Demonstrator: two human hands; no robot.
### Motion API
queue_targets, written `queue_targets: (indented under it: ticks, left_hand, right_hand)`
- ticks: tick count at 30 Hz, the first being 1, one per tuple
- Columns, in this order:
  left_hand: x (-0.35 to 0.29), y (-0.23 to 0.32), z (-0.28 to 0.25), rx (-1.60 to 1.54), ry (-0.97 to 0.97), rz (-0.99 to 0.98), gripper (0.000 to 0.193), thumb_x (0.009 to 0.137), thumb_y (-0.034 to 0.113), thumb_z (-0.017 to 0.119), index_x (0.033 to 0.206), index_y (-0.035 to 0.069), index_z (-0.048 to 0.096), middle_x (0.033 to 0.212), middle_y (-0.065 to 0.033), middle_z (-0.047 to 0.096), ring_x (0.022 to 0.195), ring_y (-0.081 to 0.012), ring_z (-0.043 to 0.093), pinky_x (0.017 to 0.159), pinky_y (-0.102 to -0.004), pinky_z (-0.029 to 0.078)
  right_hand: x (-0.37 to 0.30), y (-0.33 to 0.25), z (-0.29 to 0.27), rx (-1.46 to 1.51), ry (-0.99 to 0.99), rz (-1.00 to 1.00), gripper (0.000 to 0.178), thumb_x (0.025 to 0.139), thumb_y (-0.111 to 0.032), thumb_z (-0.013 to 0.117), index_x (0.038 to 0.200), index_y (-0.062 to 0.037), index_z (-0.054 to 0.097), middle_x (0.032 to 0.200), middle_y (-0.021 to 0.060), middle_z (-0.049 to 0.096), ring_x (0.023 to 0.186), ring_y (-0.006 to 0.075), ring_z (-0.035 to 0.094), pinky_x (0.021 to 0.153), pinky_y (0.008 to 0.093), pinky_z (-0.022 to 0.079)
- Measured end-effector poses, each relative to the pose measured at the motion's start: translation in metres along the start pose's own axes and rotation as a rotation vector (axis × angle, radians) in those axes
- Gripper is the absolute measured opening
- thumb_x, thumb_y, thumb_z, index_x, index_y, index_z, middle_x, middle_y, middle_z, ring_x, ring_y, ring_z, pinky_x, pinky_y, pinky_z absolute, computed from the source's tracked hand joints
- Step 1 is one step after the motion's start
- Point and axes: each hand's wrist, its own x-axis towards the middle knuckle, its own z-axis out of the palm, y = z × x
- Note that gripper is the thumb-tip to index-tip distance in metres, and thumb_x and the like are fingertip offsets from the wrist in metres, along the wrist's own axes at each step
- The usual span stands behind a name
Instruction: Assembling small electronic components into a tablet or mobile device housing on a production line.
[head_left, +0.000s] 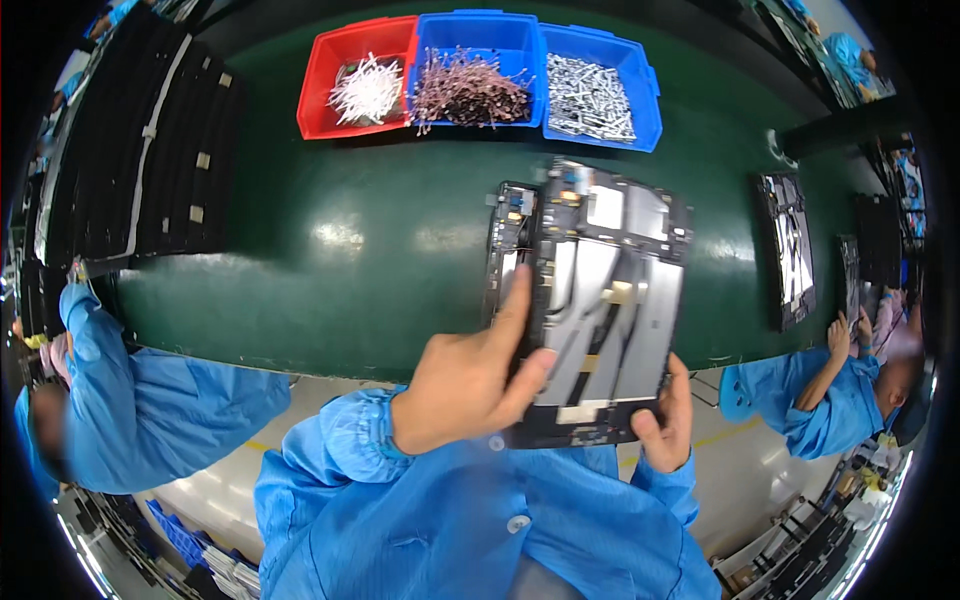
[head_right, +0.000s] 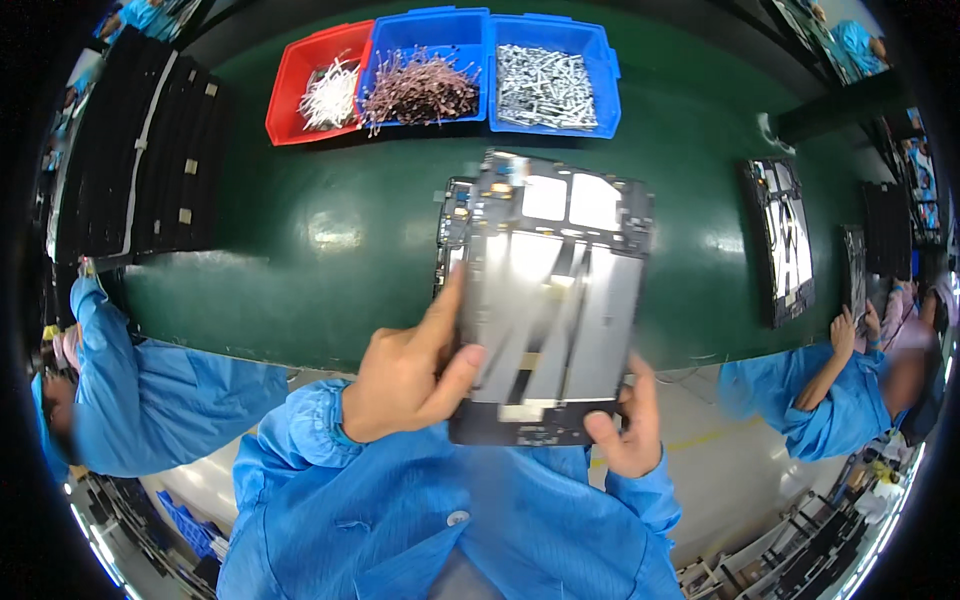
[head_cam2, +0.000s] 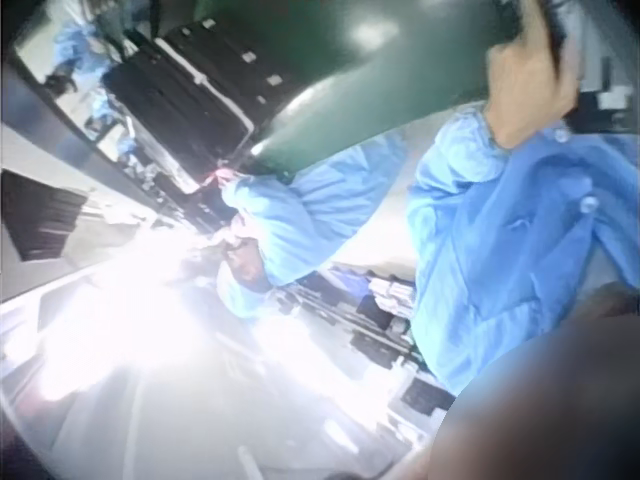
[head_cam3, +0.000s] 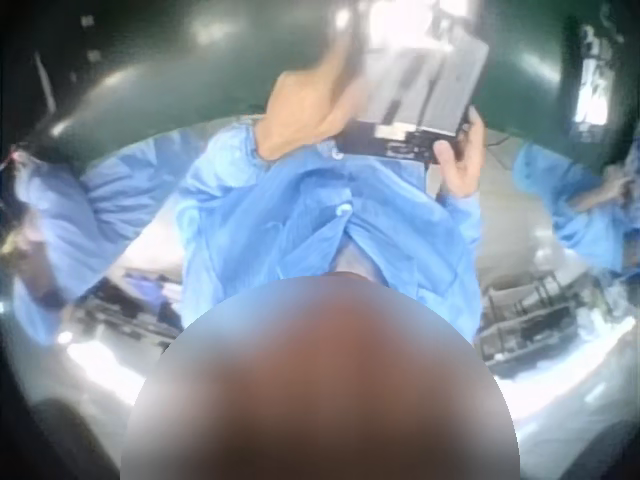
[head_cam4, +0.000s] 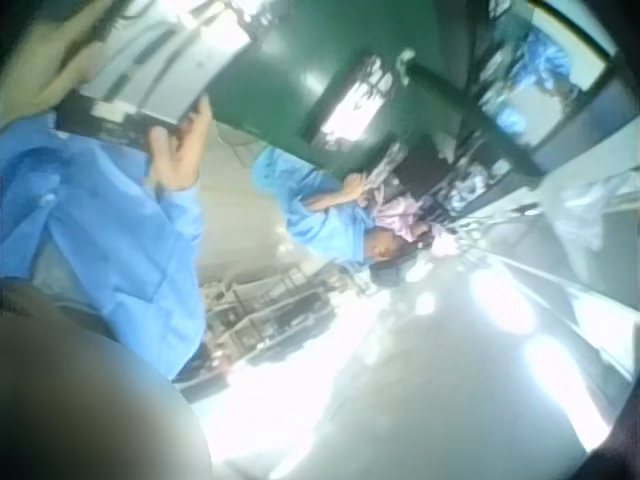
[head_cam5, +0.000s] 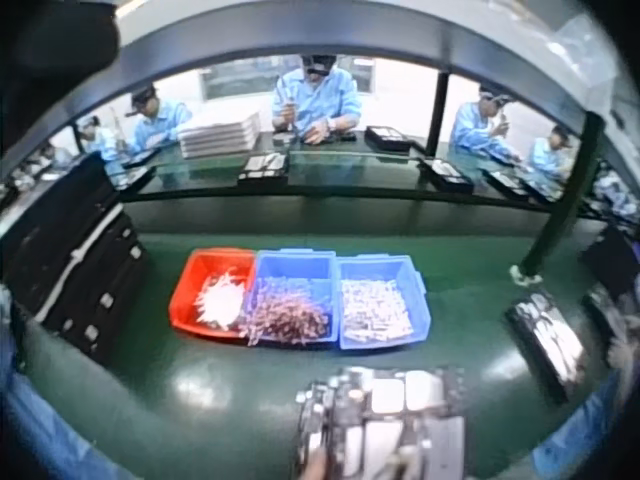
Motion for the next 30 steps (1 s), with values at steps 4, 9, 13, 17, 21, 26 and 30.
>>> queue_targets:
  ticks: [4, 9, 13, 17, 21, 26, 30]
  left_hand:
    - [0.013, 0.013, 0.011, -0.102, -0.012, 0.145, 0.081, 0.095, 0.025, 0.066, 0.151, -0.017, 0.025, 0.073, -0.0199, 0.069, 0.056, -0.0314, 0.067, 0.055, -0.0398, 0.054]
    - [0.012, 0.014, 0.013, -0.155, -0.038, 0.088, 0.082, 0.095, 0.026, 0.067, 0.152, -0.016, 0.025, 0.071, -0.0216, 0.067, 0.055, -0.0329, 0.066, 0.055, -0.0414, 0.053]
    - [0.008, 0.01, 0.009, -0.14, -0.061, 0.001, 0.082, 0.095, 0.027, 0.066, 0.153, -0.013, 0.024, 0.066, -0.0176, 0.065, 0.053, -0.0314, 0.065, 0.053, -0.041, 0.052]
    - [0.0, 0.002, -0.012, -0.167, -0.015, -0.107, 0.075, 0.095, 0.019, 0.064, 0.152, -0.013, 0.028, 0.06, -0.0095, 0.063, 0.05, -0.0232, 0.065, 0.053, -0.0344, 0.053]
    - [-0.01, -0.014, -0.019, -0.123, 0.009, -0.13, 0.07, 0.095, 0.015, 0.062, 0.151, -0.014, 0.031, 0.058, -0.0089, 0.063, 0.049, -0.0224, 0.065, 0.053, -0.0329, 0.053]
    - [-0.013, -0.021, -0.017, -0.05, -0.051, -0.136, 0.07, 0.098, 0.02, 0.06, 0.15, -0.015, 0.03, 0.059, -0.0105, 0.064, 0.05, -0.0255, 0.066, 0.055, -0.0341, 0.053]
    - [0.011, -0.027, -0.042, 0.148, 0.11, -0.138, 0.046, 0.097, 0.022, 0.063, 0.134, -0.006, 0.058, 0.062, -0.0112, 0.063, 0.051, -0.0249, 0.063, 0.053, -0.0365, 0.05]
  right_hand:
    - [0.001, -0.001, -0.01, 0.135, 0.198, -0.056, 0.1, 0.081, -0.04, 0.083, 0.151, 0.0069, 0.029, 0.135, 0.0176, 0.056, 0.123, 0.0256, 0.057, 0.106, 0.0354, 0.042]
    - [-0.001, -0.004, -0.009, 0.191, 0.203, -0.015, 0.103, 0.079, -0.04, 0.084, 0.151, 0.0083, 0.028, 0.135, 0.0178, 0.056, 0.123, 0.0252, 0.058, 0.105, 0.035, 0.044]
    - [0.001, -0.008, -0.004, 0.25, 0.136, 0.015, 0.097, 0.084, -0.032, 0.081, 0.152, 0.0082, 0.025, 0.135, 0.0201, 0.057, 0.119, 0.0249, 0.061, 0.102, 0.0341, 0.046]
    - [0.008, -0.019, 0.008, -0.008, 0.025, -0.042, 0.085, 0.092, -0.027, 0.071, 0.153, 0.0096, 0.024, 0.116, 0.0205, 0.068, 0.104, 0.0243, 0.069, 0.086, 0.03, 0.053]
    - [0.021, -0.026, 0.014, -0.473, -0.125, -0.183, 0.082, 0.091, -0.026, 0.069, 0.151, 0.0126, 0.027, 0.074, 0.016, 0.069, 0.063, 0.0246, 0.07, 0.06, 0.0301, 0.052]
    - [0.023, -0.028, 0.02, -0.631, -0.118, -0.159, 0.082, 0.086, -0.028, 0.075, 0.148, 0.0125, 0.037, 0.056, 0.0102, 0.06, 0.046, 0.0233, 0.061, 0.048, 0.0315, 0.046]
    - [0.042, -0.027, -0.006, -0.589, -0.018, -0.196, 0.049, 0.09, -0.025, 0.072, 0.127, 0.0065, 0.063, 0.057, 0.005, 0.058, 0.049, 0.0118, 0.057, 0.048, 0.0266, 0.044]
